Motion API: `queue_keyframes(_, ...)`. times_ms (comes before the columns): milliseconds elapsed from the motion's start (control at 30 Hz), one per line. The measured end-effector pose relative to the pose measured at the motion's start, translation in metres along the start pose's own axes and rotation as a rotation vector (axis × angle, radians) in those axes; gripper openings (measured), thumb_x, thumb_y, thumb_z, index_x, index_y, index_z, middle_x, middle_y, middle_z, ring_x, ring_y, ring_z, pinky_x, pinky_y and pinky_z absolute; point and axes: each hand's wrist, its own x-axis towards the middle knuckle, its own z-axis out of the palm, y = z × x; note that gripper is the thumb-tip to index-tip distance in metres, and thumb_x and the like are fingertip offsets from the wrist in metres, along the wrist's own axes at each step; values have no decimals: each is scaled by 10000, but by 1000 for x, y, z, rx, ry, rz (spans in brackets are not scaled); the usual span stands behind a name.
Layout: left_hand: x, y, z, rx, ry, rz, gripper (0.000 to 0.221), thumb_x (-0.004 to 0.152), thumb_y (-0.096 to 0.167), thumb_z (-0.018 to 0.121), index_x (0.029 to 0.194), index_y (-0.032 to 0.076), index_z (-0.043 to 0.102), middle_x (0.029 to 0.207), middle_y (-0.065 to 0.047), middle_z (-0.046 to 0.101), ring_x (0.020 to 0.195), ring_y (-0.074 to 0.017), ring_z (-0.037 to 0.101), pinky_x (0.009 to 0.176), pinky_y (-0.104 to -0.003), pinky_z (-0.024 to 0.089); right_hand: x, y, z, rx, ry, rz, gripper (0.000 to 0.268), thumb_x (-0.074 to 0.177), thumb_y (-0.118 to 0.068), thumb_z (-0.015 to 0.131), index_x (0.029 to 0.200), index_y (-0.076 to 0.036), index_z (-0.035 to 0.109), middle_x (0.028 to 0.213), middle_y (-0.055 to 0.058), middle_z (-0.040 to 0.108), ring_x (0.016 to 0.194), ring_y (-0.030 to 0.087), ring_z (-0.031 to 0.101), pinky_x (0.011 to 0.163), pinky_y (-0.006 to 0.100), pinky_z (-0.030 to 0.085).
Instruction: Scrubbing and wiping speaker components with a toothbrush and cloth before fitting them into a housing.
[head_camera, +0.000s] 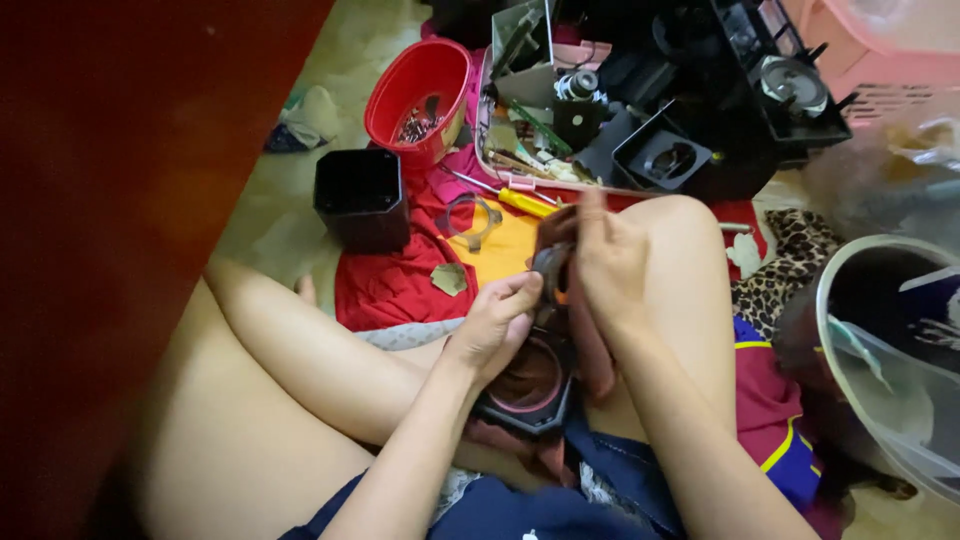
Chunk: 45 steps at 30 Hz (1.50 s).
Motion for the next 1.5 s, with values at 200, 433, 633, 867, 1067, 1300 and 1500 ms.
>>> queue_keyframes(200, -4, 11, 1, -287, -91, 81, 290, 896, 203, 540, 1013, -62, 560, 1045, -114, 587, 1002, -152, 514, 971, -274, 341, 18, 55, -106, -34, 616, 500, 566, 829, -624, 420, 573, -122, 469, 535, -22, 432, 463, 92, 373, 401, 244, 292)
queue_keyframes(433, -9, 15, -3, -490, 17, 48, 194, 832, 193, 577, 994, 87, 594, 1109, -101, 540, 1078, -213, 477, 1030, -372, 319, -9, 105, -188, 9, 675, 547, 416, 900, -422, 387, 961, -67, 595, 821, 20, 625, 660, 73, 560, 572, 194, 460)
queue_keyframes(633, -4, 18, 12, -336, 87, 66, 337, 855, 236, 556, 1063, -29, 532, 1011, -104, 568, 960, -167, 529, 947, -313, 393, -13, 27, -132, -774, 398, 122, 310, 730, -274, 690, 790, 28, 648, 686, 91, 601, 566, 181, 531, 543, 284, 448)
queue_keyframes(867, -4, 34, 7, 203, 343, 28, 340, 816, 364, 614, 911, 44, 676, 881, -55, 648, 851, -161, 590, 897, -343, 444, -23, -14, -80, -1034, -513, 575, 357, 418, -288, 826, 716, -154, 681, 597, -16, 614, 689, 188, 620, 640, 344, 489)
queue_keyframes(1067, -20, 41, -7, 467, 498, -78, 395, 754, 423, 664, 882, 52, 706, 815, -43, 625, 785, -142, 546, 739, -325, 487, -22, -10, -88, -1228, -715, 226, 163, 511, -371, 779, 600, -273, 685, 620, -30, 497, 760, 188, 538, 701, 353, 482)
queue_keyframes(1300, -34, 57, 17, 293, 329, -170, 338, 846, 210, 535, 976, -92, 615, 903, -153, 637, 754, -153, 562, 679, -233, 443, -8, -49, -120, -1136, -634, 625, 123, 672, -190, 756, 653, -90, 685, 652, 6, 674, 611, 109, 605, 631, 240, 490)
queue_keyframes(1500, -33, 50, 19, 148, 256, -110, 317, 839, 281, 544, 945, -9, 613, 913, -118, 632, 866, -172, 579, 760, -314, 485, -13, -33, -167, -1399, -617, 1090, 324, 621, -142, 842, 930, -61, 783, 881, 95, 787, 861, 193, 727, 852, 320, 539)
